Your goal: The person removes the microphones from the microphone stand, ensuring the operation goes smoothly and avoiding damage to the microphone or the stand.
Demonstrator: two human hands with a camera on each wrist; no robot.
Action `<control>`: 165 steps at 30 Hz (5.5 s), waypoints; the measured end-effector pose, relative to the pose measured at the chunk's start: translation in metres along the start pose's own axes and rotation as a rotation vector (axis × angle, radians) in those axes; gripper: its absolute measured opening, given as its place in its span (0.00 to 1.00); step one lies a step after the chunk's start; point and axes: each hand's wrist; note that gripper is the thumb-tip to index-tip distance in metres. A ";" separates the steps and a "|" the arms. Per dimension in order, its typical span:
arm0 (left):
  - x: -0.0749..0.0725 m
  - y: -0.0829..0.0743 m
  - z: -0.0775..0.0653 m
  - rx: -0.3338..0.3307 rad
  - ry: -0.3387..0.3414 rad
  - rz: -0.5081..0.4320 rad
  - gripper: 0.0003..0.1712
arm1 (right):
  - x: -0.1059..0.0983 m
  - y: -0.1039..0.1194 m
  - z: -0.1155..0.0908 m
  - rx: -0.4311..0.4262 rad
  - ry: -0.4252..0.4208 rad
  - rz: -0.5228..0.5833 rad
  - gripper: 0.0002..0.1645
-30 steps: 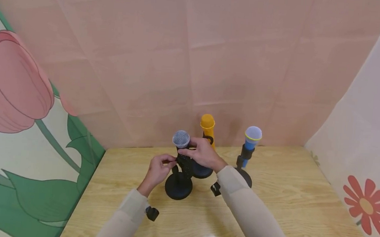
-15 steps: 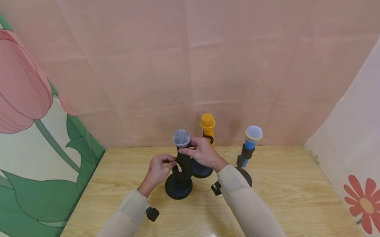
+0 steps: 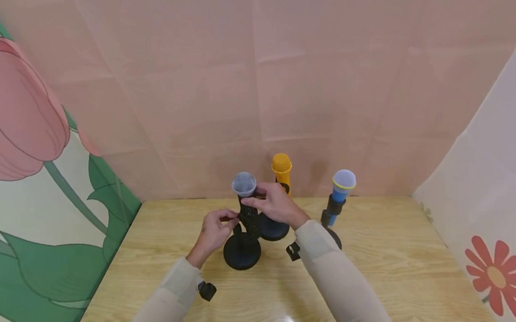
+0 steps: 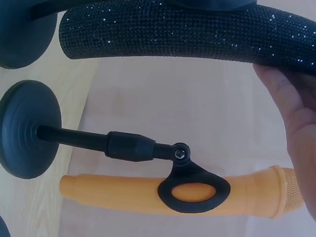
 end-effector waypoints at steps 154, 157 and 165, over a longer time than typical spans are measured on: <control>-0.008 0.040 0.000 0.239 0.030 -0.172 0.09 | -0.073 0.100 0.030 0.016 -0.088 0.040 0.32; -0.008 0.039 0.001 0.221 0.047 -0.177 0.09 | -0.074 0.098 0.027 0.019 -0.104 0.009 0.31; -0.012 0.040 0.005 0.225 0.094 -0.132 0.10 | -0.075 0.087 0.022 0.004 -0.159 -0.045 0.29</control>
Point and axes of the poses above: each hand's wrist, its own z-axis towards the middle knuckle, its own x-axis out of the palm, y = z × x, and after that the axes turned 1 degree about x, right-handed
